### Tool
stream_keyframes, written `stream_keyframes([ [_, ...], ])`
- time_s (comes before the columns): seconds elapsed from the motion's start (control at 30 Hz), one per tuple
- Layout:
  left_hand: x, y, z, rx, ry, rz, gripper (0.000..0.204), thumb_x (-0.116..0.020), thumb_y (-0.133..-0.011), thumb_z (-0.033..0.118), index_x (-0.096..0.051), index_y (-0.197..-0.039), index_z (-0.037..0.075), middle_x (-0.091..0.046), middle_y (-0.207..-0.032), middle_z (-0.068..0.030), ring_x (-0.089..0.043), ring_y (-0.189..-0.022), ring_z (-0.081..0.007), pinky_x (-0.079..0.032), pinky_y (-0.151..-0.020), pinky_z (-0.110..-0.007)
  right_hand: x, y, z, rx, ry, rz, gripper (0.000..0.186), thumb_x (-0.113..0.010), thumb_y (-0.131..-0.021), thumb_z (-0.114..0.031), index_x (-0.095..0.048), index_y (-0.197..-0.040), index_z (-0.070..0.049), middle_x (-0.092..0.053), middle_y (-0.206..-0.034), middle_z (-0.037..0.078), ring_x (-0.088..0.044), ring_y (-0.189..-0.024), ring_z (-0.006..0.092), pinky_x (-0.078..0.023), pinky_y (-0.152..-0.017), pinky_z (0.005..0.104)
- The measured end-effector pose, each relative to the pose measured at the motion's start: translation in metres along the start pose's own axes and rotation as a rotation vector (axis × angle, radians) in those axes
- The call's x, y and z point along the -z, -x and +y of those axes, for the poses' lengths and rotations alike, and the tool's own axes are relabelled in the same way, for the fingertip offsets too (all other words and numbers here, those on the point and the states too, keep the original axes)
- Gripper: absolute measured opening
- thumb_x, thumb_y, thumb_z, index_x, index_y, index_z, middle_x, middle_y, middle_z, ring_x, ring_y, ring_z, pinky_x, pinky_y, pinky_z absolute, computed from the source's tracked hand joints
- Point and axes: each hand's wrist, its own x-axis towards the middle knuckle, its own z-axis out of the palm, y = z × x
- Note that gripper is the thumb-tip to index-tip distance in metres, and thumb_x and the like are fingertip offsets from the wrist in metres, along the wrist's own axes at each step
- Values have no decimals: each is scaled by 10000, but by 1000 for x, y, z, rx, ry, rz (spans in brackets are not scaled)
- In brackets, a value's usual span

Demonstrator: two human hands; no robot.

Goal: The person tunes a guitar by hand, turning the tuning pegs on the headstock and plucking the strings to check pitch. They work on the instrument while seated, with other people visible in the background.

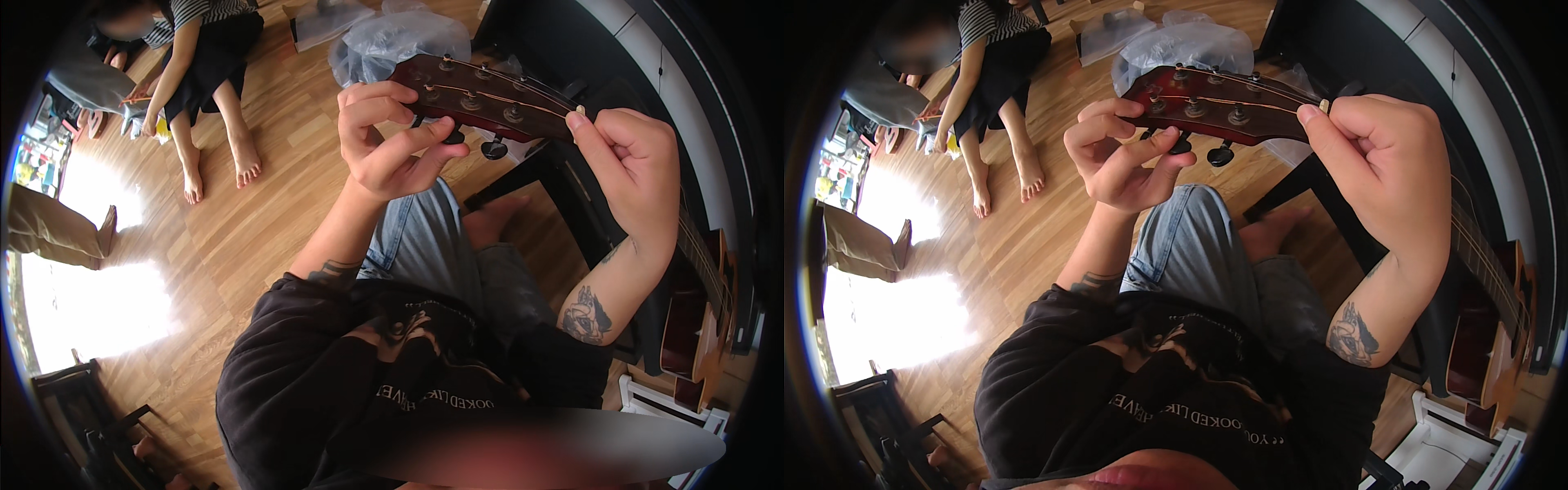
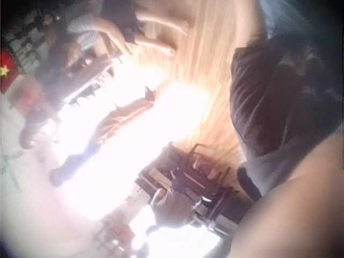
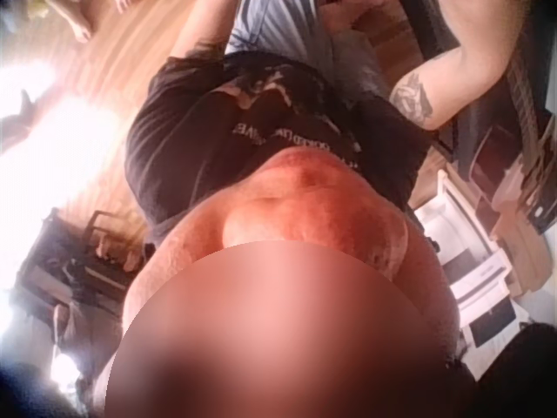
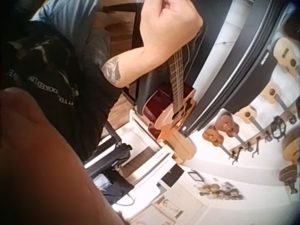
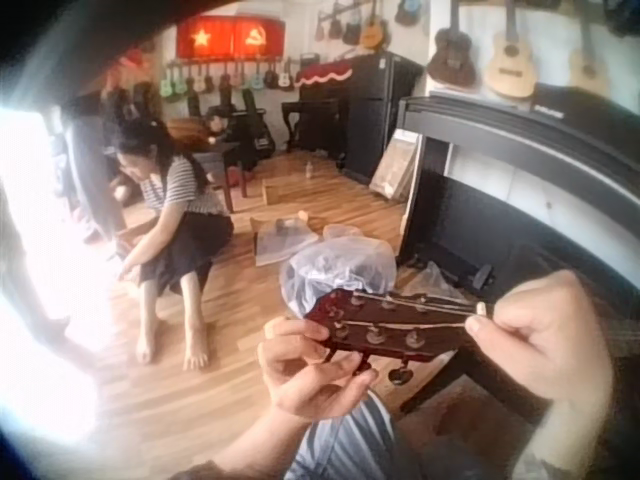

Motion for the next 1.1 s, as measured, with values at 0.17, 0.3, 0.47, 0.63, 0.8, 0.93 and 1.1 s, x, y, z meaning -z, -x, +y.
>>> stream_keyframes([
  [0.17,-8,-9,15,68,-177,-61,242,-766,-722,1,-542,-688,87,-594,-945,-100,-605,-890,-289,-498,-758,-374,-2,-1,0,15,-9,-1,454,-726,-983,-31,-413,-659,24,-325,-581,37,-269,-556,121,-212,-528,338],
  [0.3,-11,-8,5,39,-136,11,298,-826,-614,94,-535,-655,143,-712,-883,13,-629,-873,-233,-390,-796,-376,-3,-2,-1,41,-17,18,456,-727,-979,-34,-404,-662,23,-307,-583,40,-262,-558,127,-207,-529,347],
  [0.47,7,-23,-2,-27,107,-144,333,-892,-642,99,-575,-716,168,-782,-939,39,-671,-894,-233,-409,-775,-375,-4,0,1,51,-21,39,468,-731,-975,-38,-388,-663,17,-302,-590,42,-256,-559,133,-204,-530,349],
  [0.63,6,-17,-11,-79,102,-107,388,-914,-621,105,-620,-866,170,-730,-839,51,-669,-868,-226,-404,-779,-376,-2,-1,3,24,6,3,389,-725,-968,-147,-544,-668,21,-396,-582,141,-354,-496,236,-282,-509,373],
  [0.8,-9,-13,3,8,-51,-52,301,-787,-643,26,-672,-887,160,-626,-718,50,-633,-853,-225,-378,-812,-384,-2,-2,3,25,1,1,387,-719,-975,-149,-544,-677,25,-382,-583,136,-336,-499,222,-279,-507,369],
  [0.93,-5,-14,8,-4,-58,-114,342,-702,-603,-4,-783,-890,163,-610,-707,48,-629,-891,-232,-395,-826,-385,-3,-1,5,28,13,-8,378,-721,-979,-154,-557,-690,26,-374,-588,133,-331,-502,213,-274,-507,362],
  [1.1,13,-19,-3,-117,-27,-222,394,-808,-574,14,-862,-922,189,-653,-773,28,-655,-909,-233,-467,-778,-356,-1,0,6,16,16,-23,366,-737,-978,-168,-593,-700,22,-394,-568,106,-338,-503,182,-269,-509,350],
])
